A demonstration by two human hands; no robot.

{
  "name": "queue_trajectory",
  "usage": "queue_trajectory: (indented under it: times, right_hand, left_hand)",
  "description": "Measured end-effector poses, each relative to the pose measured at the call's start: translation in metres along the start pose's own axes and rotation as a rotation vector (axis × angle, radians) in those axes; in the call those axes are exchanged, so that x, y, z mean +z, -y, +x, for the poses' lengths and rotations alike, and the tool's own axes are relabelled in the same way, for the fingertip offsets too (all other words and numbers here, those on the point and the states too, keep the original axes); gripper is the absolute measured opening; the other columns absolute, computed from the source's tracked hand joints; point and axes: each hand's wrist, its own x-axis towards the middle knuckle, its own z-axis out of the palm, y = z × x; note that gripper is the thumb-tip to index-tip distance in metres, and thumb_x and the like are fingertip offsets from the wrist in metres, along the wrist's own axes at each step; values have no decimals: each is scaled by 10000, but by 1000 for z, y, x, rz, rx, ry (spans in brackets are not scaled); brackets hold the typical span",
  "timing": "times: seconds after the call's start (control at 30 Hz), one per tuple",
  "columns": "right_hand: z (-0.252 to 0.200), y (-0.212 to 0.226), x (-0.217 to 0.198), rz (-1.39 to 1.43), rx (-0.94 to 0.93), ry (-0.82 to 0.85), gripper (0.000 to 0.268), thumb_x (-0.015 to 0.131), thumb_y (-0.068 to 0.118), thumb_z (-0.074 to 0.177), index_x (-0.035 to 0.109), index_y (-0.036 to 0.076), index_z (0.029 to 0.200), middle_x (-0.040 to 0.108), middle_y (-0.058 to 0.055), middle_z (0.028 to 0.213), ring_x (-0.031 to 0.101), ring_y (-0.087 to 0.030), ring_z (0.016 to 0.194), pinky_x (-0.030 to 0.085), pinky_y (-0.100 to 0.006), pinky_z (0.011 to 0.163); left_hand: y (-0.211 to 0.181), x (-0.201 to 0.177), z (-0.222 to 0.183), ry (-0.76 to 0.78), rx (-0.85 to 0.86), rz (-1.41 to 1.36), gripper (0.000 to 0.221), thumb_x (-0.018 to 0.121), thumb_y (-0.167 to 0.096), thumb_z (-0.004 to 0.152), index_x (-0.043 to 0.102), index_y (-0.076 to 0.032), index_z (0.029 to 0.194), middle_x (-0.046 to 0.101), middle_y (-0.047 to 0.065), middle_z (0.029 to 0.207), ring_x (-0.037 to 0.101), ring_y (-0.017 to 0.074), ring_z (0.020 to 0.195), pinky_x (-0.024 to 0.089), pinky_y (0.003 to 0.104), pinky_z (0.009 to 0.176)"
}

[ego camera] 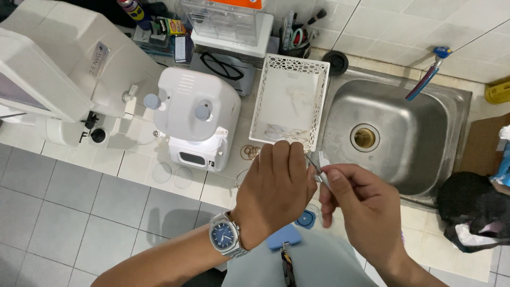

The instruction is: The person cleans a pair of eyeglasses, removes a small screw using a screwdriver, and attaches a new nose pad to the frame.

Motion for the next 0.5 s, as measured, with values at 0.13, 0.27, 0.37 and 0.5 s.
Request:
queue_trajectory:
  times: [0.13,0.27,0.37,0.5]
  right_hand:
    - [4,2,2,34,133,-33,189,611,76,1001,714,-76,956,613,-193,585,475,-264,337,412,-344,346]
    - [9,-15,-5,246,63,23,197,484,-99,791,598,-75,949,577,-234,680,458,-249,427,376,-337,341]
    - [8,-22,-7,245,21,14,265,471,-157,730,609,-69,938,626,-246,731,424,-195,476,308,-289,389]
    - [2,-25,-12,263,35,-60,177,668,-122,838,742,-102,997,461,-72,549,355,-136,522,252,-268,462]
  left_hand:
    - [1,1,1,3,6,1,198,545,-268,1004,536,-70,993,463,59,861,454,226,713,405,321,594]
    - [1,4,1,6,13,-20,208,484,-249,1027,545,-51,1008,473,70,873,463,229,712,416,315,567]
    - [2,5,1,28,2,-72,264,514,-275,1019,556,-20,1075,498,93,907,489,252,740,435,335,575]
    - [1,3,5,-3,-25,-112,299,555,-274,972,553,-8,1107,499,89,905,503,264,753,447,349,567]
